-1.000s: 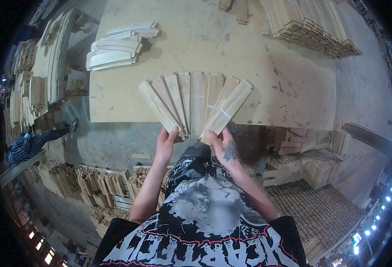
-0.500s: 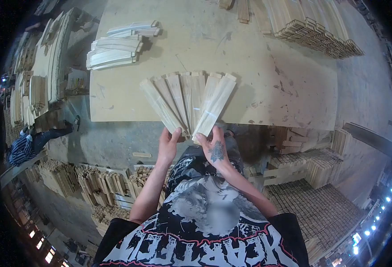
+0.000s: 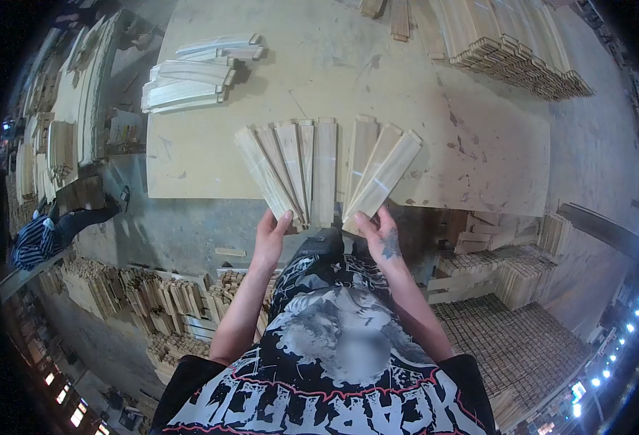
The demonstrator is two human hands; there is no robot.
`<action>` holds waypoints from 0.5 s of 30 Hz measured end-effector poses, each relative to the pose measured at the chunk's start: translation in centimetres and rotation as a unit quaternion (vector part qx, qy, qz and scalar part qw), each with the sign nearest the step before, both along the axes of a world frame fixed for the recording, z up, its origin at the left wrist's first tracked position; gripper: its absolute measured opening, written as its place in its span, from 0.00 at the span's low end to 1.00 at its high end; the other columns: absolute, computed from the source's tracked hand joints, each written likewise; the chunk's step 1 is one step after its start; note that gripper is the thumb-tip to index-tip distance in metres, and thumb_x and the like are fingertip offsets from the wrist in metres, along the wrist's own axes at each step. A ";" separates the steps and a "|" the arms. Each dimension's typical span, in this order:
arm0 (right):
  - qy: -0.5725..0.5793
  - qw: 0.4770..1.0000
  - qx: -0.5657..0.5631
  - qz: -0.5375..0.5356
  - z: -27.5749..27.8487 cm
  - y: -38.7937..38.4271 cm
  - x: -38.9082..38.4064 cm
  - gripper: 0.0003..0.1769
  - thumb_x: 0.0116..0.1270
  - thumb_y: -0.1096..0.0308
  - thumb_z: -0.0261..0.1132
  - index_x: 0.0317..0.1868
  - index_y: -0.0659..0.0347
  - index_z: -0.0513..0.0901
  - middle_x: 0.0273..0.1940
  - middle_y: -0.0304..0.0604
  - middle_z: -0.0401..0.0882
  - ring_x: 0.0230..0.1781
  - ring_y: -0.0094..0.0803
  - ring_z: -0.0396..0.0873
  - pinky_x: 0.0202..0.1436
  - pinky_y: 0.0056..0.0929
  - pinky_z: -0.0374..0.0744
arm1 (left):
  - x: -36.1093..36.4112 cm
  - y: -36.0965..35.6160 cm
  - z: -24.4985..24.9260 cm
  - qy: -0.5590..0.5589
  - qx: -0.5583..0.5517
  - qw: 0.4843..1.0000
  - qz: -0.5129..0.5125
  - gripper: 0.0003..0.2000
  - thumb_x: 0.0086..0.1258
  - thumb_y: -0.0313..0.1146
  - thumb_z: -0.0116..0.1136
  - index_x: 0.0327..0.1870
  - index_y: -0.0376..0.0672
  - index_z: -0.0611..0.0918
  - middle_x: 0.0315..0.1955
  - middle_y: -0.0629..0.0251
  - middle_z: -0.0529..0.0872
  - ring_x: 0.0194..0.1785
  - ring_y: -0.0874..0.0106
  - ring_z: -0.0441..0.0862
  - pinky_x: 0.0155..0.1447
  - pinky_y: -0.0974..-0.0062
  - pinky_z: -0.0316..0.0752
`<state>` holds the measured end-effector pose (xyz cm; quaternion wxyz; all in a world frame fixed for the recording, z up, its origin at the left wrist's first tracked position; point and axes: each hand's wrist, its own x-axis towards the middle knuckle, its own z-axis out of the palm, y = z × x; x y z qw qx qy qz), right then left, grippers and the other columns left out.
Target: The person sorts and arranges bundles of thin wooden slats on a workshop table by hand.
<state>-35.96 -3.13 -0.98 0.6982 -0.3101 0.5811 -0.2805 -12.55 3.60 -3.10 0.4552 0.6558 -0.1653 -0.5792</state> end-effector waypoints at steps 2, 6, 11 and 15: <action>-0.006 1.000 -0.013 -0.002 0.1 -0.4 -0.9 0.24 0.76 0.68 0.66 0.69 0.63 0.74 0.59 0.42 0.81 0.59 0.29 0.80 0.65 0.35 0.81 | 0.1 0.1 -0.1 0.025 0.012 1.000 0.003 0.18 0.81 0.35 0.57 0.66 0.36 0.76 0.56 0.63 0.86 0.57 0.74 0.81 0.62 0.71 0.75; -0.032 0.999 0.003 -0.019 0.2 -0.1 -2.1 0.23 0.77 0.68 0.65 0.69 0.63 0.74 0.60 0.42 0.80 0.60 0.30 0.80 0.66 0.35 0.80 | 0.2 0.3 0.4 0.042 0.011 0.999 0.005 0.18 0.82 0.34 0.57 0.67 0.36 0.76 0.57 0.63 0.85 0.59 0.74 0.81 0.64 0.72 0.74; -0.029 0.999 -0.020 -0.034 0.0 1.4 -3.2 0.24 0.77 0.68 0.65 0.69 0.63 0.73 0.61 0.42 0.80 0.60 0.29 0.79 0.67 0.34 0.79 | -2.2 -0.3 2.3 0.019 -0.046 0.999 -0.003 0.17 0.82 0.34 0.55 0.66 0.36 0.76 0.57 0.63 0.84 0.61 0.74 0.79 0.65 0.71 0.73; -0.029 0.997 -0.034 -0.064 -0.9 2.5 -4.6 0.25 0.77 0.69 0.66 0.70 0.63 0.72 0.61 0.42 0.79 0.60 0.29 0.79 0.67 0.33 0.78 | -7.1 -1.7 2.2 -0.020 -0.070 0.997 -0.035 0.17 0.81 0.35 0.57 0.62 0.34 0.76 0.50 0.59 0.87 0.53 0.71 0.84 0.58 0.69 0.78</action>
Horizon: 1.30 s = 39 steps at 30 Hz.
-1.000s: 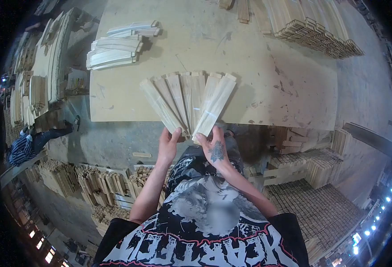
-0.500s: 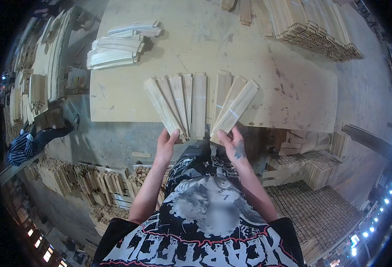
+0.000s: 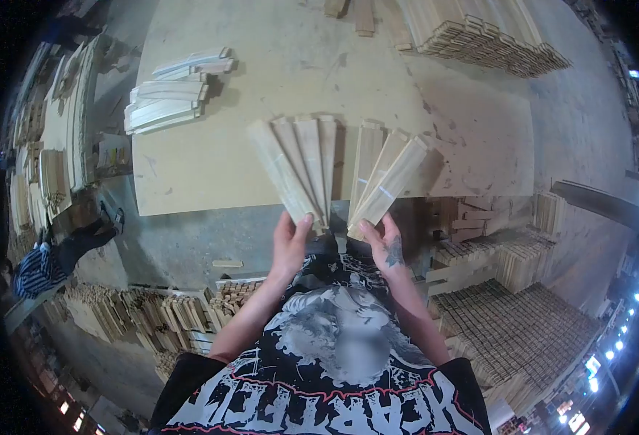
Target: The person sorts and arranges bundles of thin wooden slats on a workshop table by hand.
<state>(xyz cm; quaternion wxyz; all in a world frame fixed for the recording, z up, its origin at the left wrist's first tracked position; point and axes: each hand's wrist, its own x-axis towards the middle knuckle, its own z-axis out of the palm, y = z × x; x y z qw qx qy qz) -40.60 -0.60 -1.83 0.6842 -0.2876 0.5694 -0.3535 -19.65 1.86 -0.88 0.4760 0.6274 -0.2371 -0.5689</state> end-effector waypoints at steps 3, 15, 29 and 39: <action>0.026 1.000 -0.004 0.013 -0.7 0.3 -1.4 0.26 0.76 0.70 0.66 0.71 0.64 0.71 0.62 0.43 0.79 0.60 0.29 0.79 0.67 0.33 0.78 | -2.6 -0.7 -0.4 -0.131 -0.001 0.988 -0.077 0.18 0.78 0.38 0.60 0.59 0.32 0.77 0.38 0.49 0.89 0.40 0.61 0.89 0.47 0.61 0.81; 0.223 0.927 -0.165 0.252 1.0 -2.2 -4.1 0.35 0.72 0.71 0.64 0.77 0.63 0.64 0.72 0.59 0.69 0.75 0.47 0.68 0.77 0.41 0.66 | -5.9 -1.9 0.0 -0.234 0.081 0.915 -0.318 0.27 0.74 0.35 0.60 0.68 0.29 0.67 0.48 0.35 0.86 0.54 0.39 0.83 0.58 0.49 0.77; 0.478 0.847 -0.180 0.148 3.6 -0.8 -1.8 0.59 0.62 0.47 0.75 0.81 0.66 0.50 0.71 0.67 0.64 0.72 0.60 0.67 0.74 0.51 0.69 | -0.3 -10.2 4.2 -0.424 -0.181 0.771 -0.439 0.36 0.63 0.26 0.68 0.75 0.47 0.69 0.62 0.48 0.80 0.62 0.51 0.81 0.65 0.56 0.76; 0.619 0.757 -0.171 0.122 1.3 -0.8 1.9 0.69 0.44 0.60 0.83 0.83 0.63 0.49 0.67 0.60 0.65 0.69 0.56 0.66 0.73 0.52 0.66 | -6.4 -20.8 2.1 -0.619 -0.385 0.209 -0.651 0.61 0.48 0.44 0.79 0.84 0.55 0.51 0.75 0.58 0.65 0.82 0.56 0.57 0.84 0.38 0.43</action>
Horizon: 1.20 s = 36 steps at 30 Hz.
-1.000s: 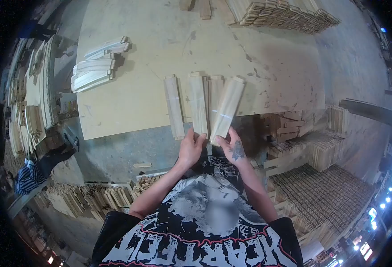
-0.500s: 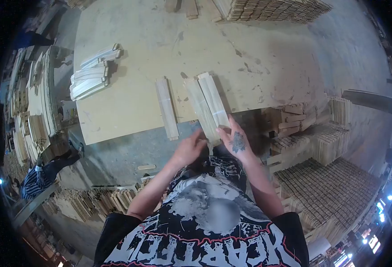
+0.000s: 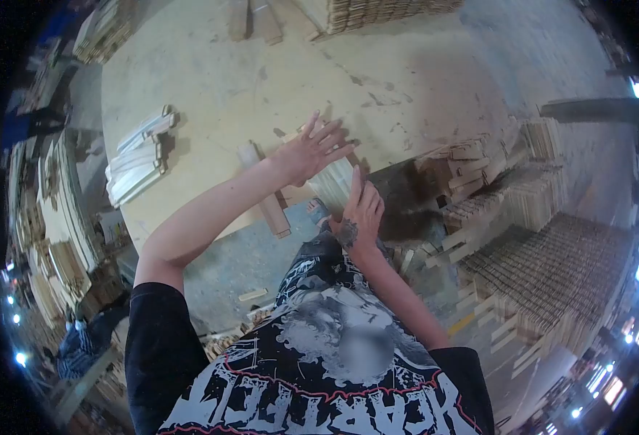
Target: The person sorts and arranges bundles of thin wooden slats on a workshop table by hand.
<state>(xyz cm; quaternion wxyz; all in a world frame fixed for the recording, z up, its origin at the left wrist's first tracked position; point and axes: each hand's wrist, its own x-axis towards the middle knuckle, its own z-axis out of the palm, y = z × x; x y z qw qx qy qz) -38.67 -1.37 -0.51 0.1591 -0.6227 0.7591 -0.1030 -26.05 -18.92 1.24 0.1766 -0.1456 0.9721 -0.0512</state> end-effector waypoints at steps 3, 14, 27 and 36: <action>-0.026 1.000 -0.003 0.016 -0.2 -0.2 -1.4 0.67 0.44 0.64 0.81 0.83 0.60 0.50 0.64 0.57 0.67 0.66 0.55 0.68 0.70 0.51 0.68 | -0.1 -1.0 0.0 -0.056 0.048 0.997 -0.012 0.63 0.46 0.47 0.81 0.84 0.54 0.50 0.74 0.56 0.66 0.81 0.56 0.59 0.84 0.39 0.44; -0.018 0.998 -0.049 0.035 -0.5 -0.8 -4.2 0.63 0.46 0.62 0.78 0.82 0.57 0.53 0.61 0.56 0.69 0.66 0.56 0.68 0.70 0.52 0.68 | 3.0 -1.5 -1.1 0.043 0.145 0.988 0.009 0.63 0.46 0.46 0.80 0.84 0.52 0.49 0.68 0.52 0.70 0.74 0.55 0.66 0.82 0.48 0.51; -0.085 0.908 0.255 0.322 14.1 -6.3 -12.7 0.63 0.44 0.54 0.81 0.81 0.45 0.59 0.61 0.52 0.73 0.63 0.54 0.74 0.71 0.47 0.72 | 4.2 10.0 3.1 0.196 0.457 0.827 0.263 0.58 0.48 0.48 0.76 0.84 0.59 0.54 0.69 0.46 0.71 0.72 0.44 0.68 0.78 0.50 0.62; -0.567 0.792 0.171 0.147 10.0 -9.3 -13.0 0.69 0.52 0.58 0.84 0.85 0.52 0.45 0.74 0.51 0.64 0.71 0.39 0.70 0.75 0.43 0.70 | 2.8 19.9 4.6 0.475 0.642 0.415 0.435 0.56 0.56 0.33 0.77 0.84 0.44 0.50 0.78 0.52 0.63 0.81 0.61 0.59 0.82 0.62 0.57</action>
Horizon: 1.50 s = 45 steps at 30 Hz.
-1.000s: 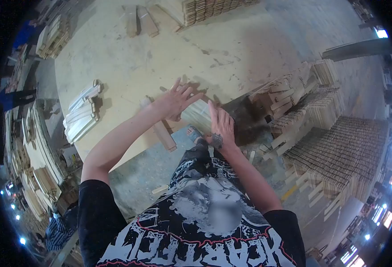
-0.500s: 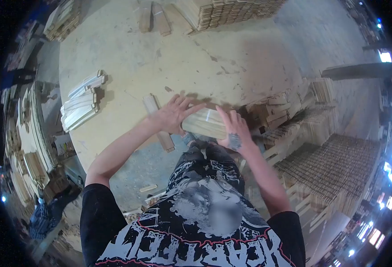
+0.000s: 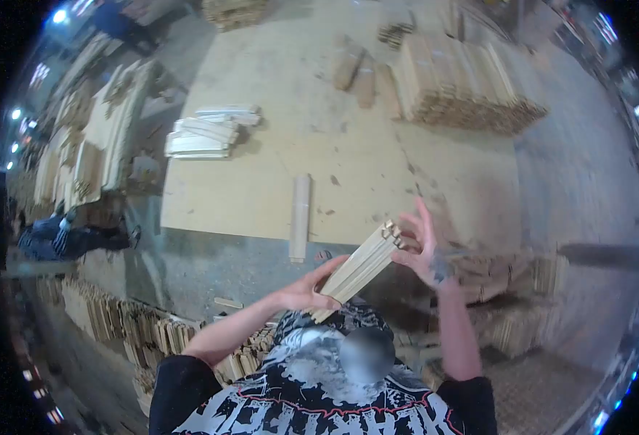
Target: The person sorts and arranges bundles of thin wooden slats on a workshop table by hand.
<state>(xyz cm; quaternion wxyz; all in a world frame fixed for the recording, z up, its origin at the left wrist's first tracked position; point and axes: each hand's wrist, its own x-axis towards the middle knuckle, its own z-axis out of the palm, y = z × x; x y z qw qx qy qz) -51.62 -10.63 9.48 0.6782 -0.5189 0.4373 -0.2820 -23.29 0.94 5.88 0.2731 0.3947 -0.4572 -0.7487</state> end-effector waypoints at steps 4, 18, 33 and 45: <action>-0.174 0.980 0.084 -0.048 -5.1 5.2 8.5 0.60 0.56 0.55 0.82 0.81 0.56 0.54 0.70 0.49 0.70 0.69 0.37 0.72 0.71 0.39 0.75 | 0.9 2.4 2.3 -0.050 -0.032 0.985 0.160 0.57 0.55 0.32 0.77 0.84 0.43 0.50 0.78 0.52 0.61 0.82 0.61 0.57 0.82 0.61 0.54; -0.258 0.963 -0.033 0.073 3.6 11.2 39.2 0.42 0.55 0.63 0.80 0.69 0.62 0.72 0.62 0.45 0.78 0.64 0.35 0.77 0.69 0.37 0.77 | 23.8 13.3 6.5 -0.055 -0.157 0.871 0.463 0.54 0.64 0.58 0.69 0.84 0.43 0.50 0.78 0.48 0.61 0.79 0.57 0.62 0.80 0.57 0.58; -0.254 0.963 -0.083 -0.021 3.3 10.4 58.8 0.40 0.58 0.63 0.77 0.70 0.66 0.72 0.62 0.48 0.80 0.63 0.36 0.79 0.68 0.37 0.77 | 41.7 10.8 6.2 0.123 -0.051 0.852 0.507 0.38 0.83 0.63 0.33 0.80 0.40 0.62 0.77 0.57 0.67 0.78 0.63 0.64 0.81 0.63 0.55; -0.223 0.969 0.103 -0.030 -1.7 4.7 67.8 0.40 0.60 0.62 0.72 0.70 0.62 0.68 0.58 0.46 0.76 0.59 0.38 0.78 0.65 0.39 0.78 | 54.6 1.5 4.5 -0.150 -0.147 0.956 0.206 0.49 0.69 0.41 0.72 0.85 0.43 0.50 0.79 0.53 0.58 0.82 0.62 0.55 0.82 0.62 0.52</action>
